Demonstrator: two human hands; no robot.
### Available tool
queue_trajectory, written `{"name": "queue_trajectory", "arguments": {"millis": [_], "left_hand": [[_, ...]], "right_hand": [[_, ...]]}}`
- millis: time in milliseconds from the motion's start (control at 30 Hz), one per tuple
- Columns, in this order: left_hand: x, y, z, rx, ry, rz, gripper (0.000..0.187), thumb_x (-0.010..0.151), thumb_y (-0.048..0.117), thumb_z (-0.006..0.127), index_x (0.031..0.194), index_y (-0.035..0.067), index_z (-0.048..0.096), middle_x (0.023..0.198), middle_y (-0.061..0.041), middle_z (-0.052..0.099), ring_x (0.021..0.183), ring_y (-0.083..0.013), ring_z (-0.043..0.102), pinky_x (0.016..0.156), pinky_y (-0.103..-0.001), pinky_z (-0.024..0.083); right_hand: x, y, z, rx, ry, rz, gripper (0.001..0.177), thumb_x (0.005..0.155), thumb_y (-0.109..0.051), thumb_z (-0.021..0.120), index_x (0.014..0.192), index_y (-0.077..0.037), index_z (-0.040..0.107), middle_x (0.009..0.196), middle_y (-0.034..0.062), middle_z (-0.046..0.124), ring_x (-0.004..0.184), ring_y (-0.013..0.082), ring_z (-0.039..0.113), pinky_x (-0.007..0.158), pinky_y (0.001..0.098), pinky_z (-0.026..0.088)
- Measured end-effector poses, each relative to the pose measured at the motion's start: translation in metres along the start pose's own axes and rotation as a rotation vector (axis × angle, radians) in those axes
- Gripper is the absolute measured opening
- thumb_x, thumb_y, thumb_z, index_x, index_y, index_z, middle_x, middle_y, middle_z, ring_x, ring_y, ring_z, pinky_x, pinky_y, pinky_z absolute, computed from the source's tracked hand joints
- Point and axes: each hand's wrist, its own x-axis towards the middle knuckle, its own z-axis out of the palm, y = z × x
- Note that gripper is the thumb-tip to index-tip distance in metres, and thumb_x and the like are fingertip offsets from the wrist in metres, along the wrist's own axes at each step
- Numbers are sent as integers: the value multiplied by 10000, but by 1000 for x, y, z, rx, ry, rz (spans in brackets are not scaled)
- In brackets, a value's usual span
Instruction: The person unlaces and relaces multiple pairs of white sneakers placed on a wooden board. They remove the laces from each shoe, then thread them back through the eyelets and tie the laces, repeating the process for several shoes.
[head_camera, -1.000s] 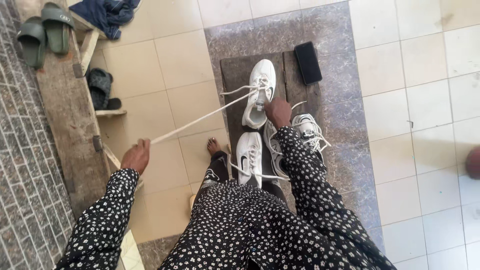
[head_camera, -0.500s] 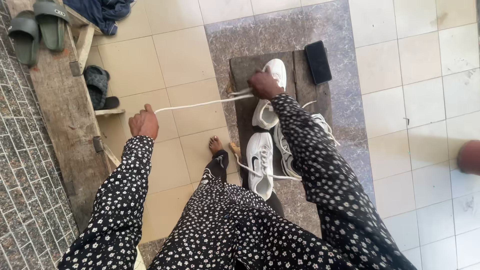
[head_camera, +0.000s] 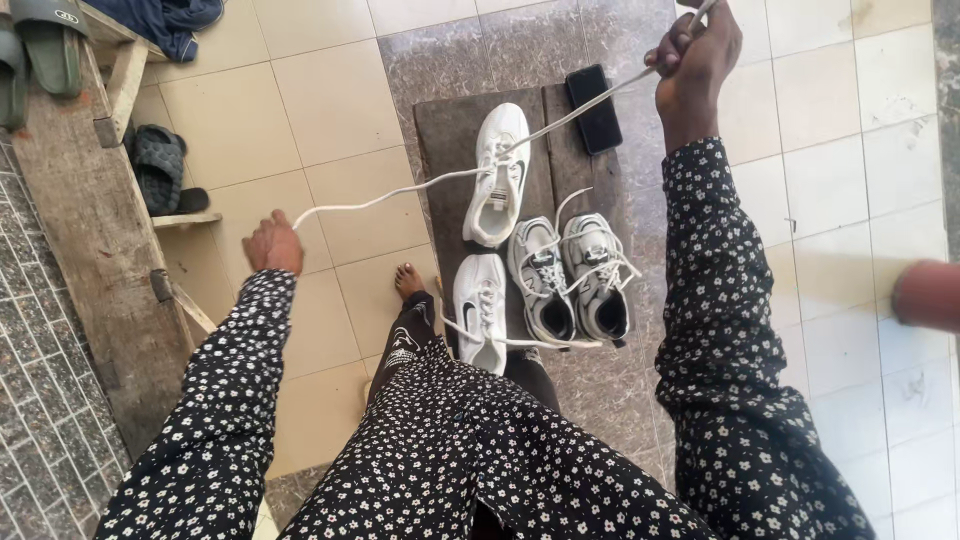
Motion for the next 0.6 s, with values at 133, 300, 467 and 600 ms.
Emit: {"name": "queue_trajectory", "arguments": {"millis": [133, 300, 467, 600], "left_hand": [[-15, 136, -38, -518, 365, 160, 322, 877, 107, 668, 1193, 50, 681, 1052, -204, 680, 956, -383, 642, 856, -501, 510], [-23, 305, -63, -770, 11, 154, 215, 1013, 203, 604, 892, 90, 741, 878, -157, 729, 805, -300, 715, 793, -418, 571], [-3, 370, -71, -748, 153, 98, 186, 847, 243, 768, 851, 57, 760, 834, -173, 738, 797, -327, 706, 734, -456, 546], [-4, 383, -70, -733, 23, 30, 249, 807, 222, 793, 996, 62, 766, 862, -178, 744, 791, -311, 722, 728, -440, 558]], "right_hand": [[27, -7, -12, 125, 38, 67, 376, 1058, -363, 498, 880, -33, 516, 600, 25, 429, 467, 143, 420, 471, 359, 439], [41, 6, -2, -314, -664, -288, 246, 1184, -162, 550, 984, -38, 623, 850, 78, 626, 730, 169, 640, 731, 358, 601], [-5, 54, 18, -975, -769, -223, 143, 975, -88, 672, 1053, -61, 788, 928, 91, 798, 832, 165, 756, 790, 316, 581], [-50, 103, -5, -1105, -924, -155, 127, 934, -218, 753, 957, -96, 778, 1003, 106, 767, 827, 240, 742, 728, 359, 572]]}}
